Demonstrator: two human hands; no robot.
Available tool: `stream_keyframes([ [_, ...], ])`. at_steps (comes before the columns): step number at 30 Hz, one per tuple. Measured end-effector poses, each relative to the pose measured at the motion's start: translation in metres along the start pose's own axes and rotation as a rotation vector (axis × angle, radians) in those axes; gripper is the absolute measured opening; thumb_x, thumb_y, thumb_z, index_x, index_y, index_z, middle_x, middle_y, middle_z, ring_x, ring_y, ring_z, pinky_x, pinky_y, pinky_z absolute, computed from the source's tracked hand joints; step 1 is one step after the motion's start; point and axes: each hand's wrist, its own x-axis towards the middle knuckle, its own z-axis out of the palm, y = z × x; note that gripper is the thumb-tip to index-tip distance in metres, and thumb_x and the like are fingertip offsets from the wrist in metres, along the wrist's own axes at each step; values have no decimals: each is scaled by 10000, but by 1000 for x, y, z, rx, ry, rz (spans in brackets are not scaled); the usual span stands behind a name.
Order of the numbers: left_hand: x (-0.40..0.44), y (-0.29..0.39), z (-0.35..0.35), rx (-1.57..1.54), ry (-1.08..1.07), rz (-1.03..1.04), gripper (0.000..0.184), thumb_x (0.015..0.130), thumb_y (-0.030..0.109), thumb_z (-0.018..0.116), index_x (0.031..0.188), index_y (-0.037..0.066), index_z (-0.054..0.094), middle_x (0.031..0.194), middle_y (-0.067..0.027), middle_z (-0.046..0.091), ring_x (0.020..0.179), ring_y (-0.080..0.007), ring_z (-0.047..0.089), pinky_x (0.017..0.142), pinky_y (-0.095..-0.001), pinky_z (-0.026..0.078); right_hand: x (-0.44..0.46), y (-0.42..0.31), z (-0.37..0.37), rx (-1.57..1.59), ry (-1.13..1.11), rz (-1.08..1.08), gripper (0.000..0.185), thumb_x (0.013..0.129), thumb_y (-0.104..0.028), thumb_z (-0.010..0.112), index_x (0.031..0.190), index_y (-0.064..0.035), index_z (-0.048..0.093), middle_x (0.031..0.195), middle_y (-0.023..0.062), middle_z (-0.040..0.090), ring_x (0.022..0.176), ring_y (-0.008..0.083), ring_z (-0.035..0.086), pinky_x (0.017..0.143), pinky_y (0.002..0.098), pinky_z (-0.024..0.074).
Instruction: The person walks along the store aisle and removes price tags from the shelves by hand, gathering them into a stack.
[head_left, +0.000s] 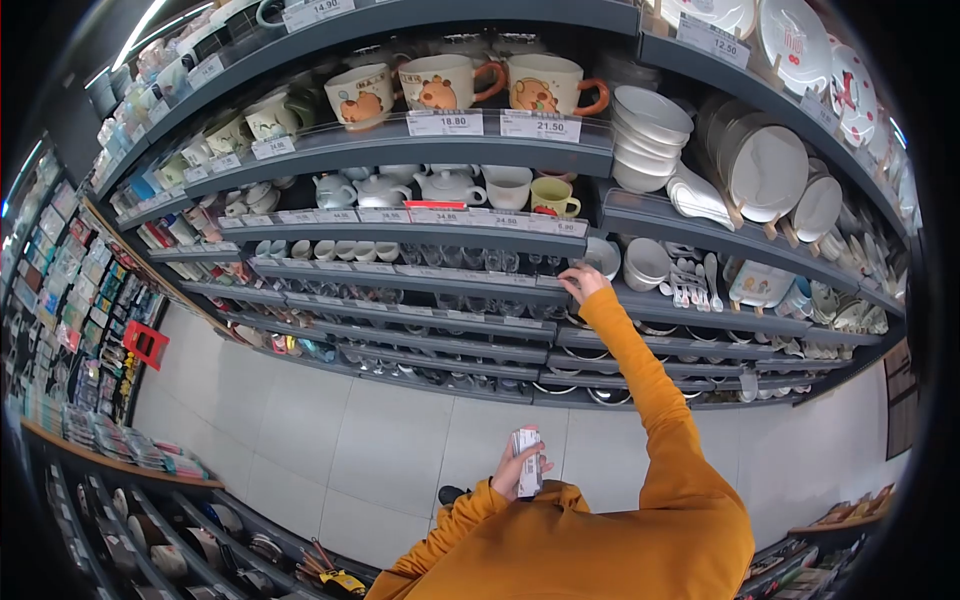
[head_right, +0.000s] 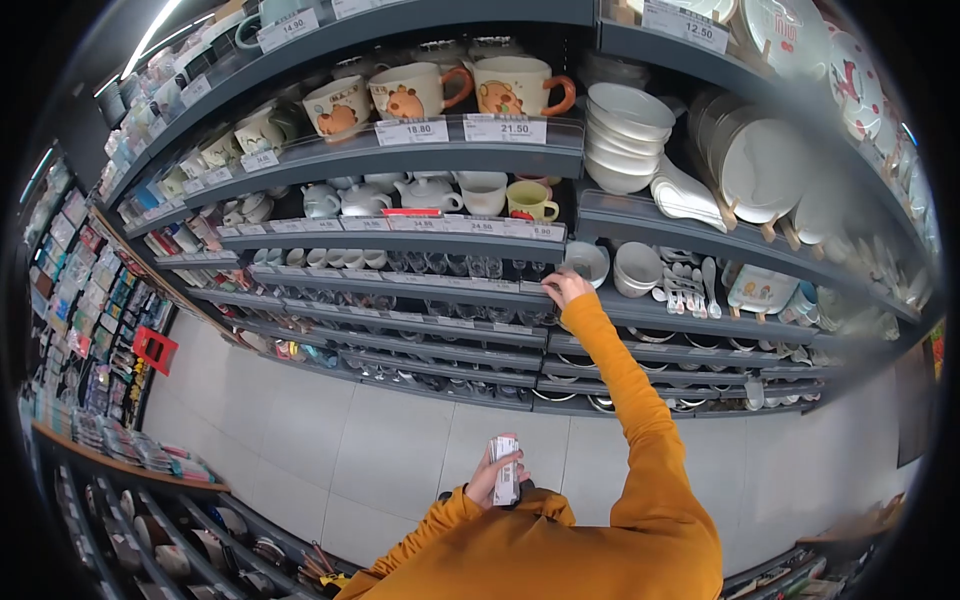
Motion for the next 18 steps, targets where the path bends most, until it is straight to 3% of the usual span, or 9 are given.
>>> stream_keyframes([
  [2,-2,0,-9,45,-61,-86,446,886,98,586,1288,154,398,942,-68,542,720,-163,567,667,-323,535,0,3,-6,71,120,-138,105,825,-158,648,898,-91,683,934,112,624,856,298,619,724,361,512],
  [6,2,-10,-31,179,-217,-180,405,934,195,543,1307,133,398,976,-85,575,719,-158,571,643,-291,520,-35,-32,-21,489,244,-10,128,813,-17,641,938,-11,666,881,107,634,808,215,650,735,290,517],
  [7,-3,-2,-26,178,-175,-190,426,942,264,534,1324,139,394,987,-89,580,706,-150,566,603,-282,508,-54,-45,-22,588,216,85,123,817,-37,646,934,-4,665,895,106,642,838,192,647,760,298,517],
  [11,28,3,-60,-15,26,89,426,946,398,494,1290,155,432,950,-72,581,671,-145,543,570,-268,473,-156,-74,23,1055,-16,327,125,821,-9,630,946,-14,629,880,32,657,811,111,613,760,263,493],
  [14,32,19,-50,34,206,180,431,936,414,512,1276,157,444,958,-76,577,683,-150,553,560,-264,466,-223,-115,42,1178,-108,593,149,837,-75,670,968,-14,632,926,45,670,837,100,618,761,249,502],
  [18,32,14,-38,133,149,242,358,946,301,537,1265,154,469,992,-68,577,782,-140,590,636,-273,507,-253,-148,55,1085,-264,578,166,845,-106,676,980,-16,639,919,40,670,821,96,617,746,252,502],
])
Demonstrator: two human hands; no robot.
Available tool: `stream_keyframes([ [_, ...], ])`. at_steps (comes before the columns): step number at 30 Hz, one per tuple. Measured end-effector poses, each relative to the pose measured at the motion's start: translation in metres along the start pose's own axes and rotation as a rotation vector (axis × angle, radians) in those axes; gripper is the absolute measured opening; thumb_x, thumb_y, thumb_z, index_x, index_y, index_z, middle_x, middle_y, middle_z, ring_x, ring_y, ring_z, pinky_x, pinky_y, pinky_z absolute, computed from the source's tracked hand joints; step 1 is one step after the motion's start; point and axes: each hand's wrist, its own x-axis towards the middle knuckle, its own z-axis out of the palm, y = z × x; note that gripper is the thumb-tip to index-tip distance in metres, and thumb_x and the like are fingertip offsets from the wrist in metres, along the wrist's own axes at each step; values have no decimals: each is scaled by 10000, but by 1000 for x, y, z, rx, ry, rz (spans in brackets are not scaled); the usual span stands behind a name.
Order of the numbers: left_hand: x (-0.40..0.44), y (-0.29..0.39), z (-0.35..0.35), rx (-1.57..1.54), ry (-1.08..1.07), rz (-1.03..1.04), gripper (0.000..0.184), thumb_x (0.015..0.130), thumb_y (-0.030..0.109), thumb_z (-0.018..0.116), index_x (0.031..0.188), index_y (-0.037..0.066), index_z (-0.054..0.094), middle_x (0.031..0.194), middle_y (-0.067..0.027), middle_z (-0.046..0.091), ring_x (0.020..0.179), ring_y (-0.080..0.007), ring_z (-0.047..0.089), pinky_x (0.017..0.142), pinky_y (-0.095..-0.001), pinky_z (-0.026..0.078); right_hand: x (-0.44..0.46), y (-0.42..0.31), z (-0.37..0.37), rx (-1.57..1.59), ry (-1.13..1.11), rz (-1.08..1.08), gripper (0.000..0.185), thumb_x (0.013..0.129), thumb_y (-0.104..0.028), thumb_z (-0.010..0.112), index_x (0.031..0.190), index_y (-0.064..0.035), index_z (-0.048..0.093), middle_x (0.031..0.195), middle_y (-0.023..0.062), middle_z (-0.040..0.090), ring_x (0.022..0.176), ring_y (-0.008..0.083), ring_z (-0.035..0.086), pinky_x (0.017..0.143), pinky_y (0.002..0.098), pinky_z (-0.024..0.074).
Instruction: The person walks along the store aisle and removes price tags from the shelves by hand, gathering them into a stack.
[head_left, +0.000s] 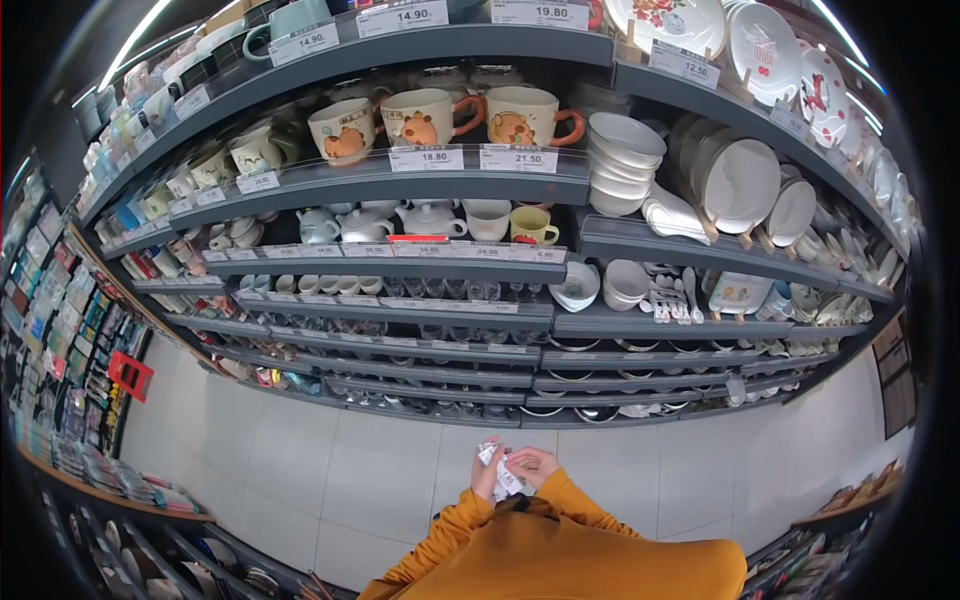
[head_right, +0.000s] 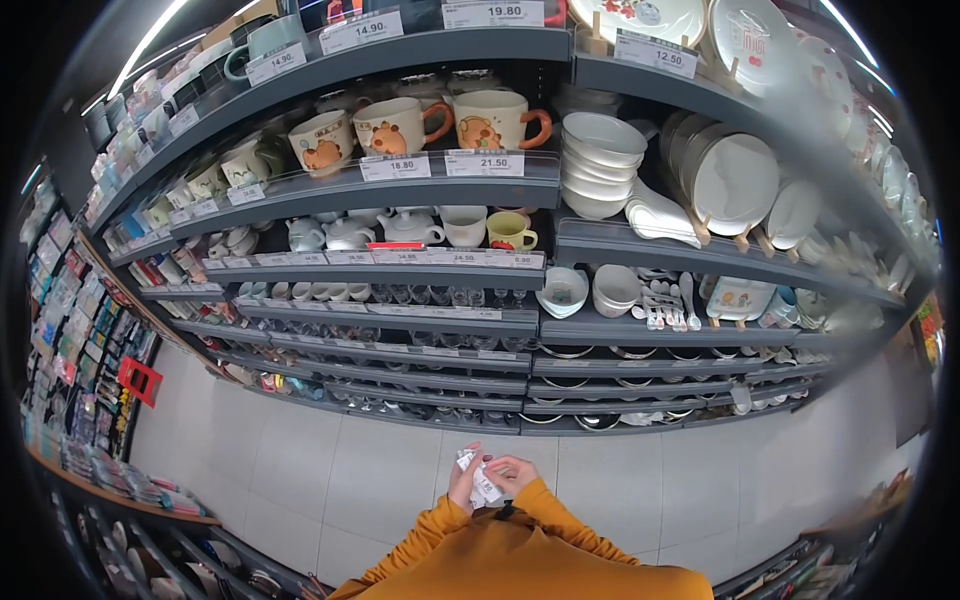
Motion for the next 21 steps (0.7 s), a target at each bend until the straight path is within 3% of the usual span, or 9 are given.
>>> stream_keyframes([
  [1,1,1,-2,-22,-34,-21,336,954,225,523,1276,147,468,1021,-73,577,821,-151,602,694,-281,522,-4,-2,4,-46,-18,8,168,848,-111,674,981,-16,640,916,38,669,813,97,617,743,254,503],
  [4,9,0,-13,-70,-52,-49,345,953,177,504,1289,125,446,1016,-104,584,806,-181,597,687,-294,523,11,-12,-5,-99,28,-145,161,870,-171,657,882,-11,639,840,74,677,717,105,628,662,266,505],
  [6,10,0,-13,-151,-15,-63,362,946,166,507,1299,129,440,1009,-110,589,790,-188,601,678,-301,526,33,-44,-18,-418,246,-253,211,886,-198,623,807,-4,597,738,102,649,634,160,624,624,293,493],
  [8,8,2,-12,-144,-12,-93,377,939,165,512,1306,128,435,1003,-114,593,780,-193,602,663,-306,525,66,-71,-33,-614,318,-254,195,875,-193,618,811,-13,575,753,122,601,640,193,591,585,305,462],
  [11,5,2,-13,-45,-76,-179,386,932,182,522,1304,121,436,1011,-118,592,773,-198,596,638,-310,517,129,-107,-47,-740,416,-596,150,845,-162,615,900,-28,574,886,118,585,827,279,574,731,361,467],
  [14,6,-5,-20,-38,-159,-275,385,928,197,527,1296,121,442,1042,-120,580,764,-197,576,626,-307,505,185,-126,-56,-964,514,-791,267,816,-163,623,1047,-48,552,1078,110,542,1041,314,500,881,397,426],
  [18,-1,4,-31,-55,-187,-303,390,929,203,519,1302,121,438,1044,-112,580,750,-183,552,601,-293,487,221,-118,-61,-1203,498,-710,301,789,-170,641,1066,-67,583,1043,82,546,1031,272,503,871,370,434],
  [21,1,11,-46,-69,-161,-276,386,934,219,510,1300,119,443,1033,-107,583,731,-172,546,590,-288,479,229,-119,-65,-1142,520,-683,179,786,-179,663,944,-97,637,910,81,606,925,277,554,806,368,467],
])
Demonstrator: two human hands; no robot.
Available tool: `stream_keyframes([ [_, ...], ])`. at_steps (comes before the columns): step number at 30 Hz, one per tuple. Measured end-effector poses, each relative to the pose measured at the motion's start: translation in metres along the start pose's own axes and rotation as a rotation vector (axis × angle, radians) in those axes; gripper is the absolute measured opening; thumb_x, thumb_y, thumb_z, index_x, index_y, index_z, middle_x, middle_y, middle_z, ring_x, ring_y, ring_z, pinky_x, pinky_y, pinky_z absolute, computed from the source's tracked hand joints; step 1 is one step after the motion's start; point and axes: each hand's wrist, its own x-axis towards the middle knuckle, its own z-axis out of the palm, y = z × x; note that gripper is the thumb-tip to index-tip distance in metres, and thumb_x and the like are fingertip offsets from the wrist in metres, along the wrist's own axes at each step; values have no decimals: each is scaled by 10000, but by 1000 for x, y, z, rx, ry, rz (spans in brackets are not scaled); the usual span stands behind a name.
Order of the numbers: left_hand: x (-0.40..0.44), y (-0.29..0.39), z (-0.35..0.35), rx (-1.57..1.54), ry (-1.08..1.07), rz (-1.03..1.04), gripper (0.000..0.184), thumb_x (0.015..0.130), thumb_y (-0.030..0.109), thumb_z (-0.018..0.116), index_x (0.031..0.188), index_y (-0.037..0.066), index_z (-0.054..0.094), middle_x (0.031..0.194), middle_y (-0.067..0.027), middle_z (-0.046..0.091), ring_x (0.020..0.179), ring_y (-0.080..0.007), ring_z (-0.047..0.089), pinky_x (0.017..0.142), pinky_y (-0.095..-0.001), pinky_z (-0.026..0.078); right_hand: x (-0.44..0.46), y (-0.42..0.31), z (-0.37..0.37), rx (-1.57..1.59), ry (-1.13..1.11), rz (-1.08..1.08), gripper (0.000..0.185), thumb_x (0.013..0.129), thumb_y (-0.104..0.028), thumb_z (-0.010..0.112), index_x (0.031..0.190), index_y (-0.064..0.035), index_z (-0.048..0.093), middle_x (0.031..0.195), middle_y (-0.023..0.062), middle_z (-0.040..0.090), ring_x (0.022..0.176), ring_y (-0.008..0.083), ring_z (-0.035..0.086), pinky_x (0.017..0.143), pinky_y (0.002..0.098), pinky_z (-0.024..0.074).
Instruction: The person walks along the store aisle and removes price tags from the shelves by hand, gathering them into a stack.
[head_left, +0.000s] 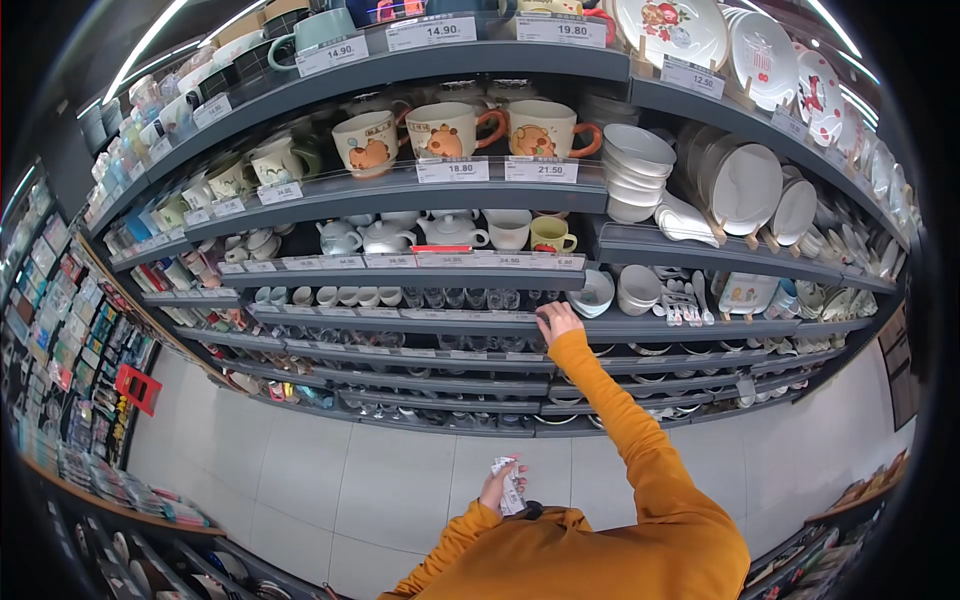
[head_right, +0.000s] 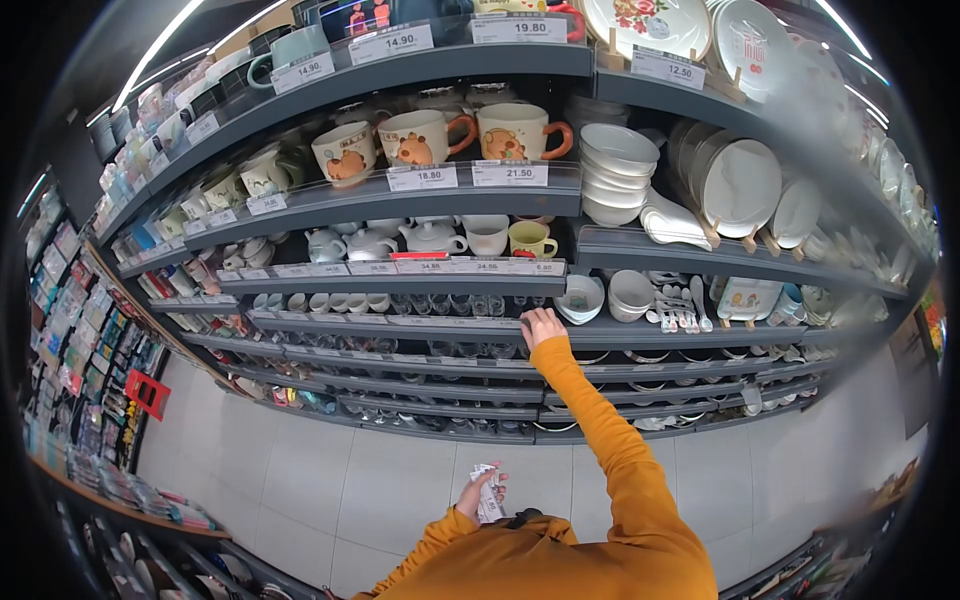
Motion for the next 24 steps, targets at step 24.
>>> stream_keyframes([
  [24,-3,47,3,-170,89,179,370,935,318,530,1263,160,465,925,-55,518,599,-131,491,516,-266,433,25,4,-20,267,-168,135,142,812,-233,672,894,-119,678,828,87,666,777,248,633,710,343,502],
])
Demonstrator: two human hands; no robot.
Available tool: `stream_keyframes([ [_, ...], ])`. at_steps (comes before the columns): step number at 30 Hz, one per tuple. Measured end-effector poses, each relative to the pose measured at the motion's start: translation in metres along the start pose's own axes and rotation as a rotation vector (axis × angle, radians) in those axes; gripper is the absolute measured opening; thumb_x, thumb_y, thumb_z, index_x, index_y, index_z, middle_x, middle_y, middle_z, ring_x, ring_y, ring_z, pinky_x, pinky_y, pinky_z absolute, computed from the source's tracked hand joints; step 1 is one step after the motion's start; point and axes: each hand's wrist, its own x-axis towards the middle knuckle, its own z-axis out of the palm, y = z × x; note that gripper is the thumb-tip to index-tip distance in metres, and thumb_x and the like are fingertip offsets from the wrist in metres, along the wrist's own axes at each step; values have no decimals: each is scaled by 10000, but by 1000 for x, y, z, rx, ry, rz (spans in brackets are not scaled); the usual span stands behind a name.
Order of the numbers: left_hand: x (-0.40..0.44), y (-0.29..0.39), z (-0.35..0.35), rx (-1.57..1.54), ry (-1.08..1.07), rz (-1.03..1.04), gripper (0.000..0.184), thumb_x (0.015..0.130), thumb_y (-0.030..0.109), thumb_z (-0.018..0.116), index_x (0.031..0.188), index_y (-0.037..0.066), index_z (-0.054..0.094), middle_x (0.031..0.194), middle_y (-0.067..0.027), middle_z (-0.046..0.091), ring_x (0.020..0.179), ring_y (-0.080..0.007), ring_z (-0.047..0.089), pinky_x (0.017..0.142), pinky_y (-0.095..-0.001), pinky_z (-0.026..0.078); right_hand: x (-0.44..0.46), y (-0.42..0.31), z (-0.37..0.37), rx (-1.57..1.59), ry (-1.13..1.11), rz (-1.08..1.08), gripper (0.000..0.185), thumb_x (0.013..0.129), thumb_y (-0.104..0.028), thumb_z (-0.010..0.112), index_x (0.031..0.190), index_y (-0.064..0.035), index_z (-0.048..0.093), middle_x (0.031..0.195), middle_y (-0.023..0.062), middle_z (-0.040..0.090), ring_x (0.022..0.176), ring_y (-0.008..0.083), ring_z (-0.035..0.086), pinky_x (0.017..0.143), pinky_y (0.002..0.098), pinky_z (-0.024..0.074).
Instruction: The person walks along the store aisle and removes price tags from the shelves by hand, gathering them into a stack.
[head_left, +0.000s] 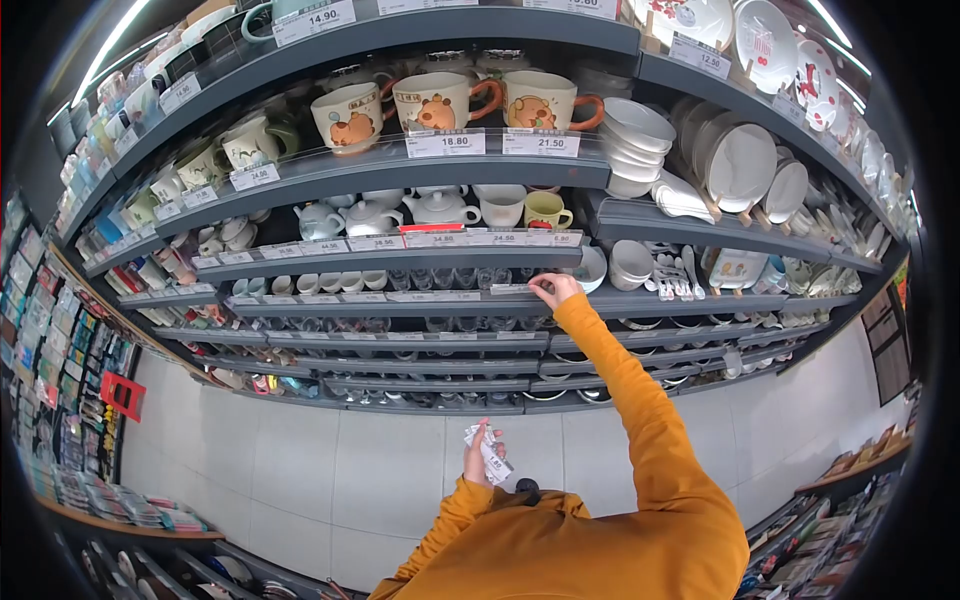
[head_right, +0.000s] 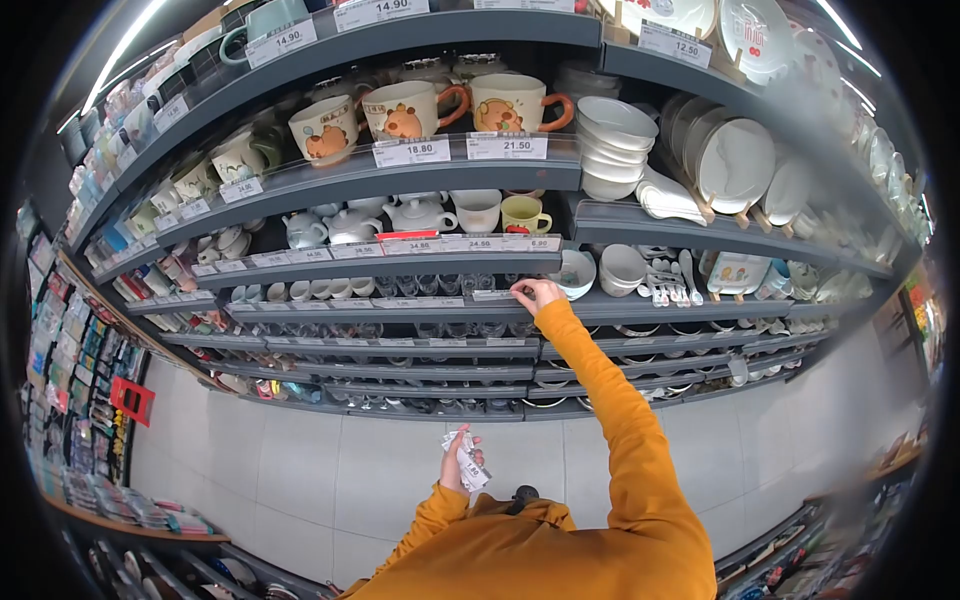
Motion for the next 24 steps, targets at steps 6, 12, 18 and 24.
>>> stream_keyframes([
  [6,-12,14,24,-16,-43,150,394,941,337,545,1253,105,483,870,-40,521,576,-86,468,488,-225,381,-85,-53,-32,625,39,176,107,833,-20,642,933,16,630,934,74,670,861,113,624,804,271,502],
  [12,0,8,18,214,-32,127,385,911,250,612,1239,80,501,874,-26,550,599,-69,484,502,-217,376,-241,-86,23,1021,-193,736,250,801,-87,721,1022,-8,637,922,56,682,833,120,637,766,258,506],
  [18,-4,1,35,263,-124,66,320,944,200,537,1247,107,498,904,-39,586,732,-96,576,603,-244,490,-260,-91,25,862,-331,544,247,827,-146,704,1034,-36,628,856,53,680,781,111,644,737,265,513],
  [24,3,0,24,184,-92,0,435,923,127,532,1333,127,384,869,-84,564,707,-169,587,610,-299,527,-195,-89,-36,449,-225,118,274,818,-158,690,1054,-44,611,894,80,659,718,143,645,712,274,519],
])
